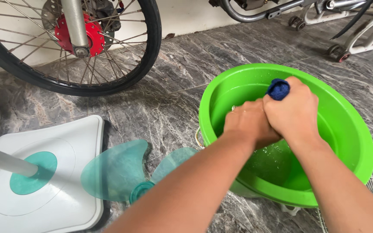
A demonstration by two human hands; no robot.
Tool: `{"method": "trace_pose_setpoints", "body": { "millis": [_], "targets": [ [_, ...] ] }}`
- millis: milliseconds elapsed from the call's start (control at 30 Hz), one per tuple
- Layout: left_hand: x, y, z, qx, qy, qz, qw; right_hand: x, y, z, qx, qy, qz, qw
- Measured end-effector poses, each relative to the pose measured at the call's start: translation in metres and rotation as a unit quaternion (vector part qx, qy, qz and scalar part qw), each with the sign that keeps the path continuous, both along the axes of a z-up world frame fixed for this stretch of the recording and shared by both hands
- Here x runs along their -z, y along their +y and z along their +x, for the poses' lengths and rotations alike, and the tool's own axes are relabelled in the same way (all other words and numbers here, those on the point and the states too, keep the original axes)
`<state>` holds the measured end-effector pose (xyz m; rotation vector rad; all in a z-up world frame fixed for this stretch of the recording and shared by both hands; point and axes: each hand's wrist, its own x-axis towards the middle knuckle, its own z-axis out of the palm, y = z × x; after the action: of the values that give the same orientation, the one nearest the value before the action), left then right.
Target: The person wipes the white plastic body and motor housing of a standing electric fan with a blue cloth, then rinses the cloth in a green bucket and wipes the teal fan blades on the floor. The fan remains disassembled throughout the clip.
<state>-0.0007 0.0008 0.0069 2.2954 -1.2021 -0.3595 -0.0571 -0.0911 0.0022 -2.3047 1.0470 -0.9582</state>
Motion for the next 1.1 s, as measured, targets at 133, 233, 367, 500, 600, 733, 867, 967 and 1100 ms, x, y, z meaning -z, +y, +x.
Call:
{"method": "trace_pose_setpoints", "body": {
  "millis": [133,233,367,500,600,733,867,967,1100],
  "targets": [
    [-0.012,0.019,0.014,0.031,-0.091,-0.061,0.994,-0.016,0.007,-0.021,-0.04,-0.066,0.103,0.992],
    [-0.03,0.04,0.034,0.07,-0.144,-0.138,0.977,-0.043,0.022,-0.033,-0.147,-0.123,0.221,0.956],
    [-0.045,0.082,0.053,0.109,-0.17,-0.2,0.959,-0.075,0.058,-0.037,-0.224,-0.087,0.187,0.952],
    [-0.044,0.135,0.064,0.11,-0.168,-0.212,0.956,-0.091,0.101,-0.028,-0.268,-0.018,0.138,0.953],
    [-0.037,0.174,0.074,0.099,-0.147,-0.179,0.968,-0.089,0.124,-0.017,-0.287,0.053,0.11,0.95],
    [-0.011,0.216,0.085,0.076,-0.109,-0.133,0.982,-0.071,0.144,-0.003,-0.422,0.109,0.063,0.898],
    [0.038,0.241,0.092,0.092,-0.067,-0.15,0.982,-0.032,0.164,0.008,-0.444,0.286,0.015,0.849],
    [0.078,0.252,0.084,0.045,-0.045,-0.113,0.992,-0.006,0.178,0.013,-0.401,0.357,0.024,0.843],
    [0.116,0.25,0.083,-0.008,-0.094,-0.124,0.988,0.025,0.186,0.017,-0.389,0.296,0.015,0.872]
  ]
}}
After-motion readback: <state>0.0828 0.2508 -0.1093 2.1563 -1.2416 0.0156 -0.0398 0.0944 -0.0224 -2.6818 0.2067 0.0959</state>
